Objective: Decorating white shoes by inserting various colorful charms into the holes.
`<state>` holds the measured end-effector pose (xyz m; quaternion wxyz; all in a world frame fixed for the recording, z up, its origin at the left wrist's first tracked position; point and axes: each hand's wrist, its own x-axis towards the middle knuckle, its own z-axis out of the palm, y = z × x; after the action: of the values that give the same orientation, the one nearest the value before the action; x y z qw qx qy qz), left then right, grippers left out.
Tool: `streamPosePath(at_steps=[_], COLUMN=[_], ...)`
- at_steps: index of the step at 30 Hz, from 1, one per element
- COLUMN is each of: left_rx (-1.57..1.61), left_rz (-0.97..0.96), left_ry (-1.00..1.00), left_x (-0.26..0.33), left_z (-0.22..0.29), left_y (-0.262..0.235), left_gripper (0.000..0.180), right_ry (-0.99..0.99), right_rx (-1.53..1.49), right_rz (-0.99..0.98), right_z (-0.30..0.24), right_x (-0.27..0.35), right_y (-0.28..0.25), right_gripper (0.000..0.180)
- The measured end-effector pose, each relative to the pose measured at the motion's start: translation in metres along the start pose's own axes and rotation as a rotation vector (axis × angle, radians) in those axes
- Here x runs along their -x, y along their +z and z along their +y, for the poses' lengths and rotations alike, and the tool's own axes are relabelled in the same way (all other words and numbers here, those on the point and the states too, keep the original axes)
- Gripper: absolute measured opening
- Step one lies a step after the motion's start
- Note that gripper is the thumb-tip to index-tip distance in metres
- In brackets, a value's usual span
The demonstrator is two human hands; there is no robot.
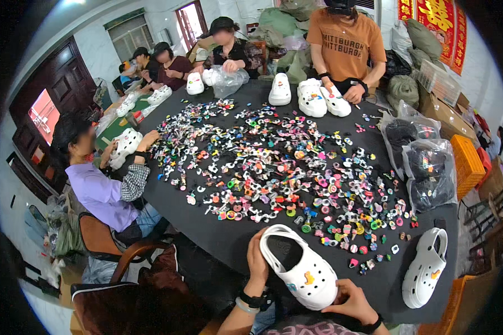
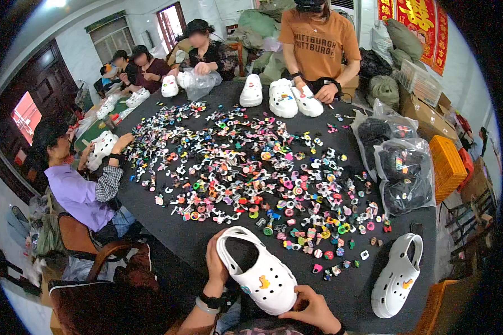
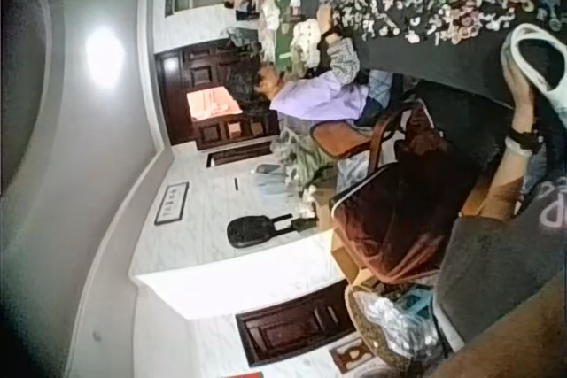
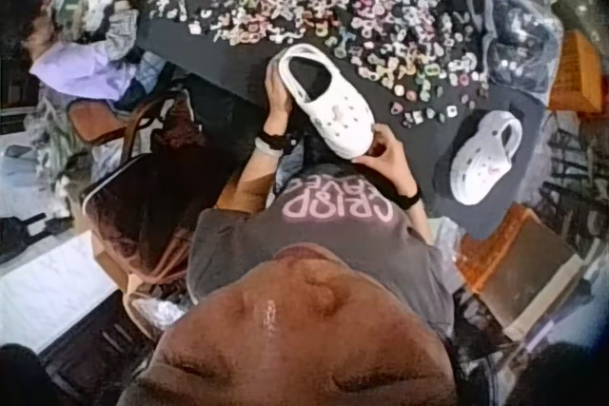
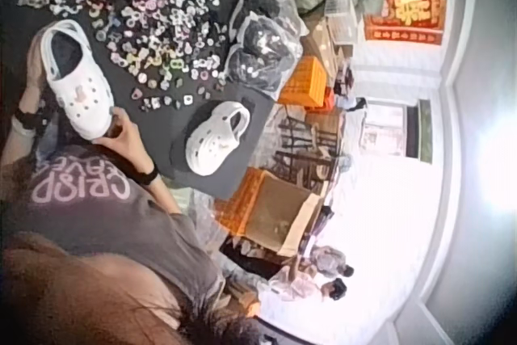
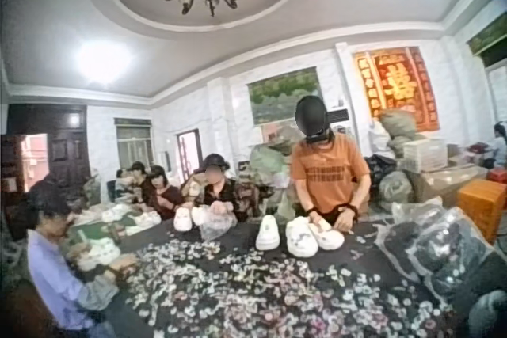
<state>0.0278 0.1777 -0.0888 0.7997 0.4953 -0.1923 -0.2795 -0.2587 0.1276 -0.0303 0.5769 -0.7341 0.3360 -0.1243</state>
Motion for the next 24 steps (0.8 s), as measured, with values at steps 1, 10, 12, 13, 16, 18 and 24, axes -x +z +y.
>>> streamPosePath(at_steps=[1, 10, 12, 13, 16, 18, 24], left_rx=[0.013, -0.077, -0.05, -0.069, -0.169, -0.18, -0.169], left_rz=[-0.003, -0.039, -0.026, -0.055, -0.021, -0.014, -0.014], left_ry=[-0.007, 0.049, 0.021, 0.051, 0.054, 0.095, 0.14], left_x=[0.0, 0.0, 0.001, -0.001, 0.001, -0.001, -0.006], left_z=[-0.003, -0.004, 0.003, -0.002, 0.012, 0.005, 0.001], left_y=[-0.003, -0.008, -0.004, -0.009, 0.001, 0.001, -0.005], left_gripper=[0.04, 0.039, 0.038, 0.037, 0.035, 0.035, 0.035], right_ry=[0.008, -0.201, -0.203, -0.204, -0.153, -0.179, -0.207], right_rx=[-0.053, -0.063, -0.051, -0.037, -0.052, -0.057, -0.097], right_rz=[0.023, 0.058, 0.076, 0.099, 0.124, 0.163, 0.144], right_z=[0.004, 0.039, 0.037, 0.037, 0.046, 0.043, 0.039], right_x=[0.001, 0.002, 0.002, 0.003, 0.004, 0.005, -0.001], right_y=[0.0, -0.001, 0.0, 0.0, 0.001, 0.003, 0.006], right_gripper=[0.066, 0.049, 0.046, 0.045, 0.038, 0.035, 0.03])
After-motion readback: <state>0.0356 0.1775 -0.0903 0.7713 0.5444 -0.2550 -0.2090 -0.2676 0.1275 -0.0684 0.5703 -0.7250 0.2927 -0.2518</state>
